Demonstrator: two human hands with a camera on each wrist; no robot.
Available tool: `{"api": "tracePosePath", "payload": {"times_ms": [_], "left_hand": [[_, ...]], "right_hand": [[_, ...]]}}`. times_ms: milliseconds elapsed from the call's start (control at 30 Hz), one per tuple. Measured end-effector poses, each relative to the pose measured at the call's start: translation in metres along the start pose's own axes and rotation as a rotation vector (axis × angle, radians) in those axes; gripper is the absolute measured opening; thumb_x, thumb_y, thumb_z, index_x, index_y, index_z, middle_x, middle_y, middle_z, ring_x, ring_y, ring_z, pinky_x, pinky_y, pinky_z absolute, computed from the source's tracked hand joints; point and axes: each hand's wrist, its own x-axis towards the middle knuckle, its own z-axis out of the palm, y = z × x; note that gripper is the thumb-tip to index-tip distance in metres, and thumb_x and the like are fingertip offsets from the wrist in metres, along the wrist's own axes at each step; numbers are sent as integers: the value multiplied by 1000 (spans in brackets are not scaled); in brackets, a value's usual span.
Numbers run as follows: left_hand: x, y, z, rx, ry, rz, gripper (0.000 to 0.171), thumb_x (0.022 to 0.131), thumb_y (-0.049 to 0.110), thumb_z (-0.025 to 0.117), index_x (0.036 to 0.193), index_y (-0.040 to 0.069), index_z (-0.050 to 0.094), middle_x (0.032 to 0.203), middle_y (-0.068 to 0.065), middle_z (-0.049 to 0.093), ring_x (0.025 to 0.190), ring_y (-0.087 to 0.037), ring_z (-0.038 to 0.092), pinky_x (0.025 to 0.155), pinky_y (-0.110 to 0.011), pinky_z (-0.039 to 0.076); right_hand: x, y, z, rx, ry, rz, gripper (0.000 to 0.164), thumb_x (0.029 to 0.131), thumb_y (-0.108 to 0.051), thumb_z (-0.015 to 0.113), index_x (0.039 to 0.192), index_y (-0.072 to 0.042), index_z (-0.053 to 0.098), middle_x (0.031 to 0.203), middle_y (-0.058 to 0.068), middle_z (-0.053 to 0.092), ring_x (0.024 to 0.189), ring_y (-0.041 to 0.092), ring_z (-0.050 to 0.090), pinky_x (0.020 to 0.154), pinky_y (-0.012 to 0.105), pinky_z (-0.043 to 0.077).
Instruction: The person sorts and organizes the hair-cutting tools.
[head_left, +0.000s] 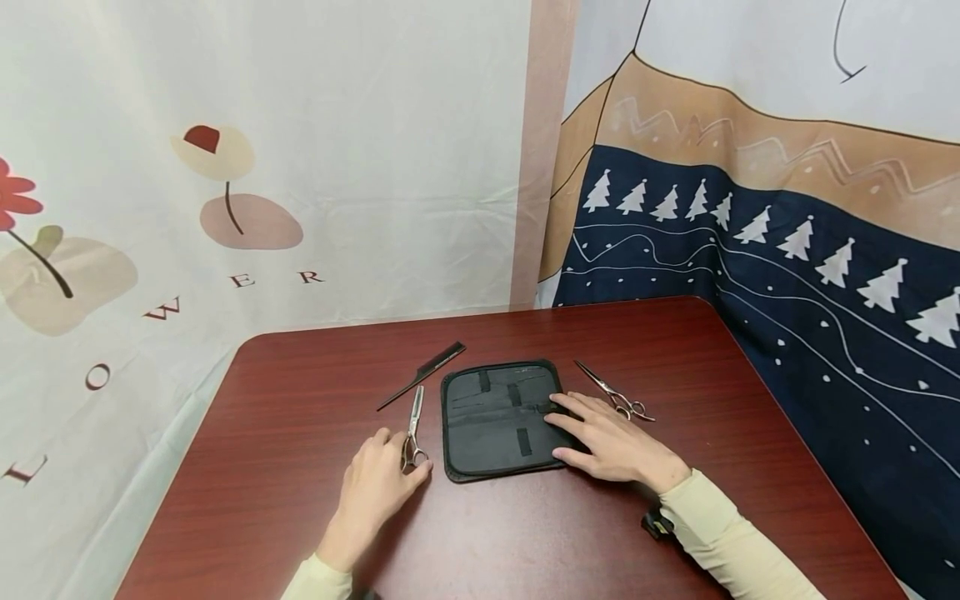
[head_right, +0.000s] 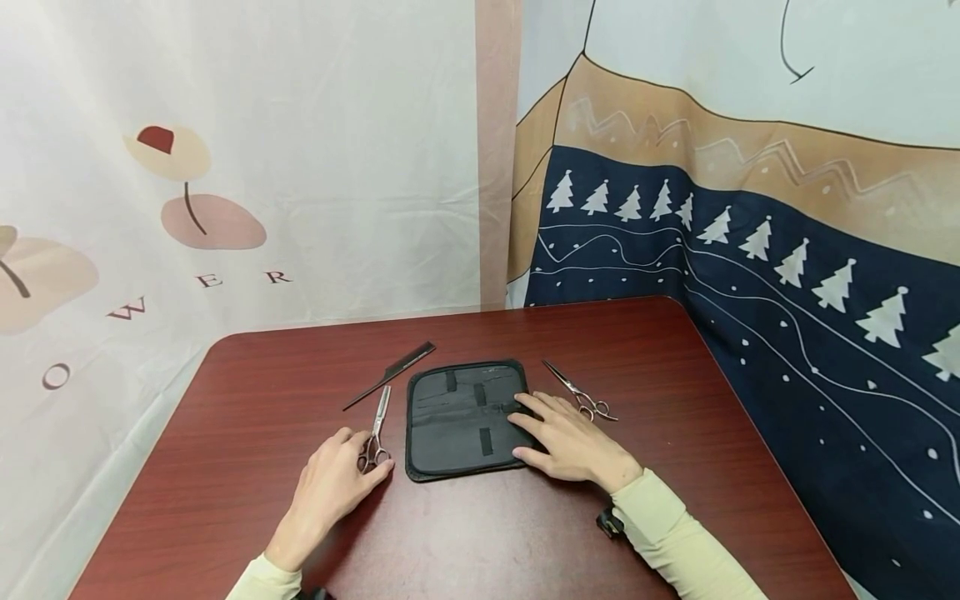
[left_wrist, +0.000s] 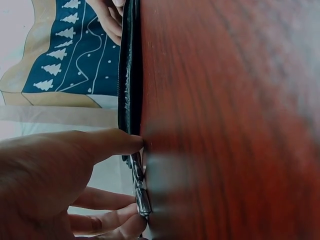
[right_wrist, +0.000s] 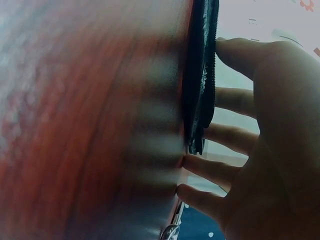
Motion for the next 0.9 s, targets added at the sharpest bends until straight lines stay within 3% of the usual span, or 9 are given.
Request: {"api": "tracePosePath", "payload": {"times_ms": [200,400,567,900], "left_hand": [[2,-2,-1,-11,-22,-26,25,82,29,95,87,16,74,85,-2,62,79,-29,67,63,-52,60],[5,-6,-3,-64,-24,-9,23,77,22,91,84,13,70,81,-2,59,72,-22,60,68,-46,57],[7,-8,-7,-99,-80,-34,26,74,22,88,83,12,66,79,0,55,72,-18,54,70,-43,54],[10,-11,-12,-131,-160,-87,35,70,22,92,93,11,67,84,0,62,77,-18,59,76,-44,56]], "right_hand": [[1,1,0,-6,1,2,53,109,-42,73,153,-12,70,172,17,54,157,46,55,128,65,47],[1,1,0,-7,-6,7,53,109,-43,72,153,-13,69,172,16,54,158,45,55,128,65,47],[0,1,1,-1,-6,8,53,109,-43,72,154,-13,69,172,16,54,158,46,54,128,65,47],[-1,1,0,0,-4,8,53,109,-43,72,153,-14,69,172,16,55,158,46,55,128,65,47]]}}
